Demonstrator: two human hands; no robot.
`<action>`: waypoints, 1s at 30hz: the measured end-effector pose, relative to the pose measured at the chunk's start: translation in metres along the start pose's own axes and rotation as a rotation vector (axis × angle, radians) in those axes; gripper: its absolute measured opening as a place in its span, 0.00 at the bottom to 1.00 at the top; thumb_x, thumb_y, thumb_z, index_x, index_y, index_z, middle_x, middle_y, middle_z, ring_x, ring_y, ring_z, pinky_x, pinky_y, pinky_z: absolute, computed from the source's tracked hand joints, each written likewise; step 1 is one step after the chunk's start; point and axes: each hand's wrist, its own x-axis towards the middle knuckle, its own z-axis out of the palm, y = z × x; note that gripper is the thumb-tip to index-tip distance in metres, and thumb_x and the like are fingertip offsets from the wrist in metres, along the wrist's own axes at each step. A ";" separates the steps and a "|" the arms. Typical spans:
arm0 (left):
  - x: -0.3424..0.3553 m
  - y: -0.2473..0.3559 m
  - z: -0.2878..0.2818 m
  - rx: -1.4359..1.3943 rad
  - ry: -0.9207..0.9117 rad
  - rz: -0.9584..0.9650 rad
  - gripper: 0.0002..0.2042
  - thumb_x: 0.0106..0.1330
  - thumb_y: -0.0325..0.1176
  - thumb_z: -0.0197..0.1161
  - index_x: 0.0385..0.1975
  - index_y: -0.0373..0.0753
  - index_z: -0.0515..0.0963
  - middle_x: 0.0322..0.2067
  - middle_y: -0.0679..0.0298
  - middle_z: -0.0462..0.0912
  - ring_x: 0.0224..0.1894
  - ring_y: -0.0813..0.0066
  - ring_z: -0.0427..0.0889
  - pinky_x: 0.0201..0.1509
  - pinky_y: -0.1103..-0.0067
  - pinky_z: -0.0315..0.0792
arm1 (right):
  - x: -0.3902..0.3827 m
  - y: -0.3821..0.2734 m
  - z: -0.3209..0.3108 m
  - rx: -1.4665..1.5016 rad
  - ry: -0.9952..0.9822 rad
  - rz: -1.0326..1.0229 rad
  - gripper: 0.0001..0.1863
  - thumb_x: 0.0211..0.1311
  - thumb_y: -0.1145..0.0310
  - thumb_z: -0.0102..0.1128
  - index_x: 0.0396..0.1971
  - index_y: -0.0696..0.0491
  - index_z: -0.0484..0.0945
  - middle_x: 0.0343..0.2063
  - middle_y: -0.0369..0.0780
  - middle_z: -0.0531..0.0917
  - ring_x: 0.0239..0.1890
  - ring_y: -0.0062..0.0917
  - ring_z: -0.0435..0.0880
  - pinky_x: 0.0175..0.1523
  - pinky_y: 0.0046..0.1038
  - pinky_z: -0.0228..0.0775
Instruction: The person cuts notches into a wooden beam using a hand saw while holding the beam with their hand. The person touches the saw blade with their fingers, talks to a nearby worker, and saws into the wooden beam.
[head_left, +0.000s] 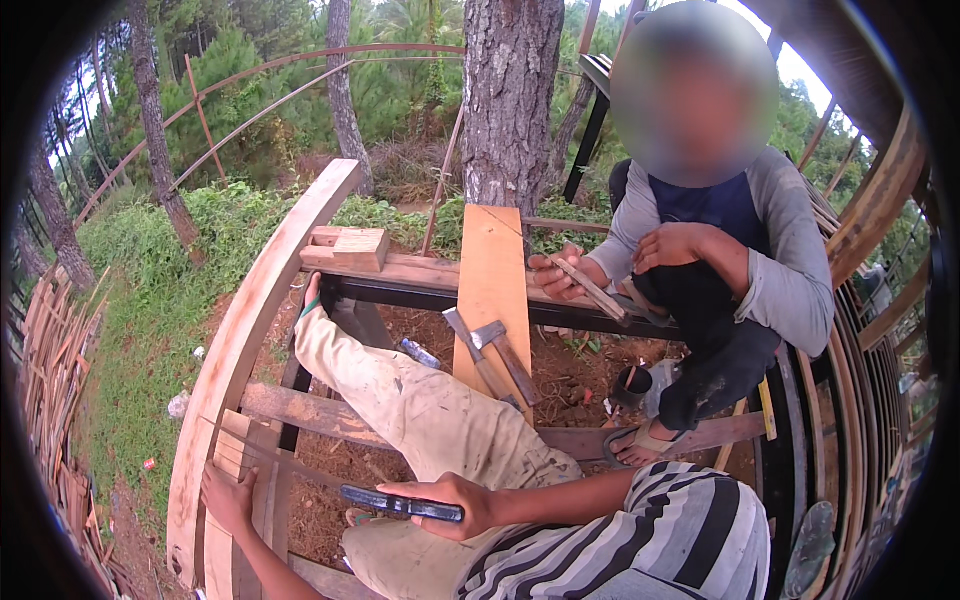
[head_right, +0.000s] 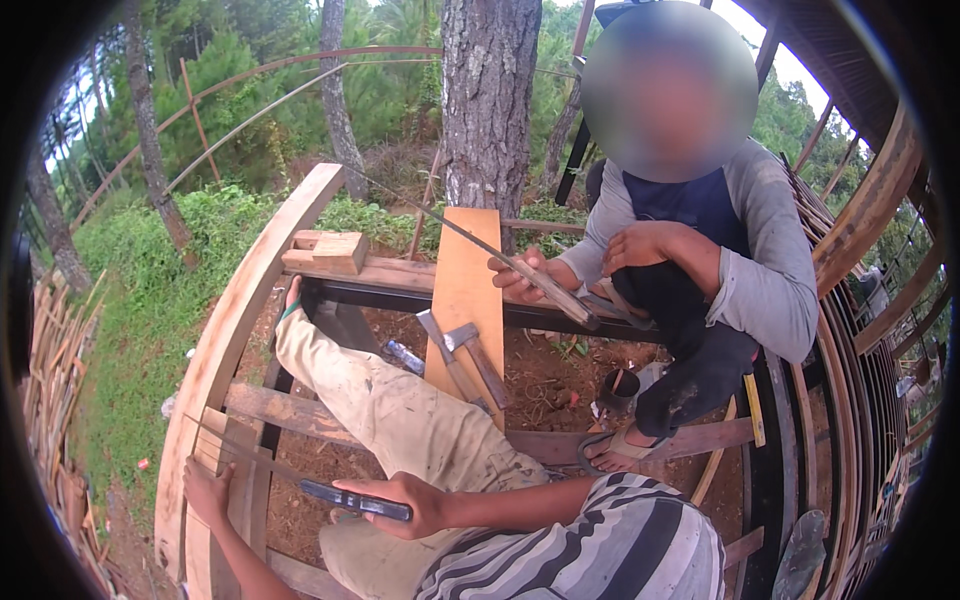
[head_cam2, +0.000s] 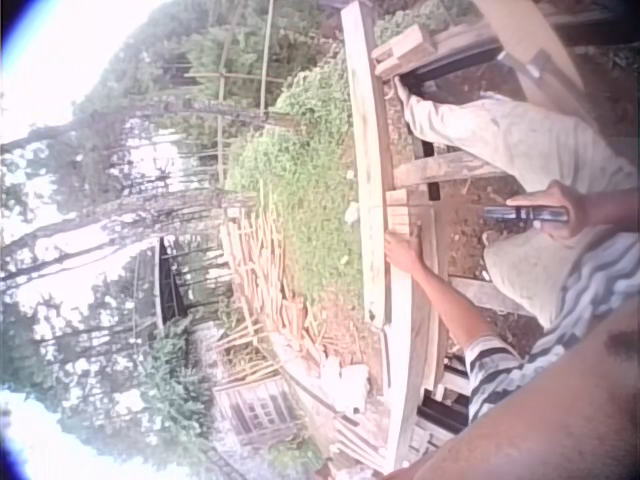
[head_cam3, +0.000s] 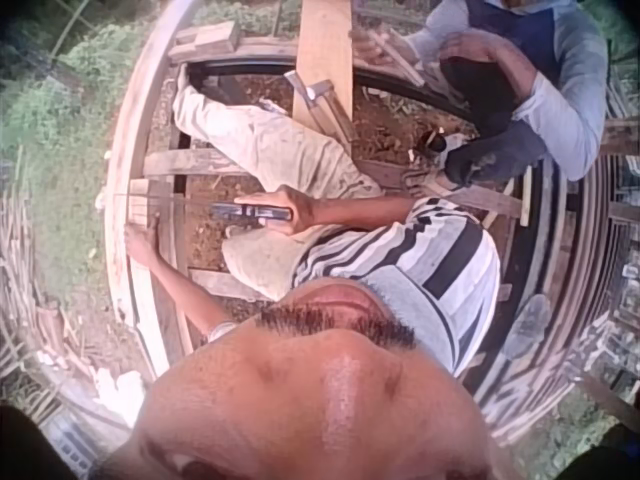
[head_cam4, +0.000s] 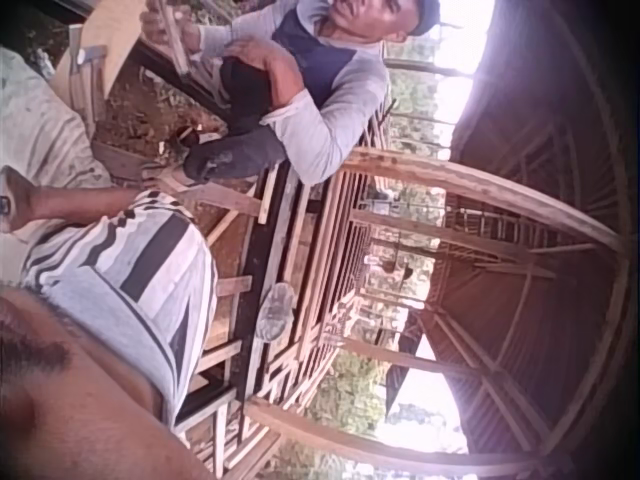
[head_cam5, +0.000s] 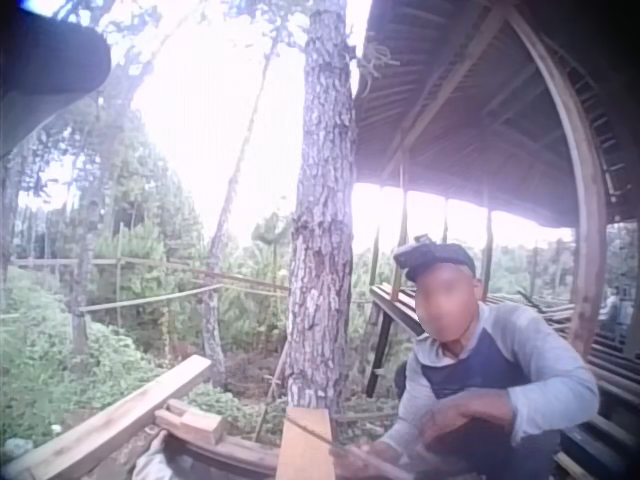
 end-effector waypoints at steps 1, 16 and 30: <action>0.001 -0.001 0.001 0.002 -0.003 0.001 0.49 0.51 0.54 0.87 0.69 0.34 0.73 0.66 0.47 0.81 0.71 0.44 0.76 0.75 0.51 0.69 | 0.000 0.000 0.000 -0.003 0.006 -0.010 0.42 0.67 0.75 0.61 0.83 0.54 0.66 0.35 0.47 0.93 0.27 0.37 0.91 0.38 0.33 0.81; -0.003 -0.003 0.001 -0.016 0.037 0.017 0.47 0.50 0.54 0.88 0.67 0.35 0.74 0.64 0.48 0.82 0.70 0.44 0.77 0.74 0.51 0.69 | 0.003 -0.008 -0.004 0.007 -0.005 -0.009 0.42 0.68 0.75 0.60 0.84 0.54 0.65 0.43 0.44 0.95 0.27 0.32 0.91 0.39 0.31 0.81; 0.002 -0.004 0.003 0.017 0.018 0.037 0.54 0.51 0.57 0.87 0.74 0.32 0.70 0.67 0.45 0.81 0.69 0.43 0.79 0.72 0.51 0.73 | 0.032 -0.072 -0.009 -0.063 0.037 -0.166 0.42 0.74 0.65 0.74 0.83 0.53 0.66 0.49 0.48 0.85 0.40 0.34 0.89 0.48 0.34 0.81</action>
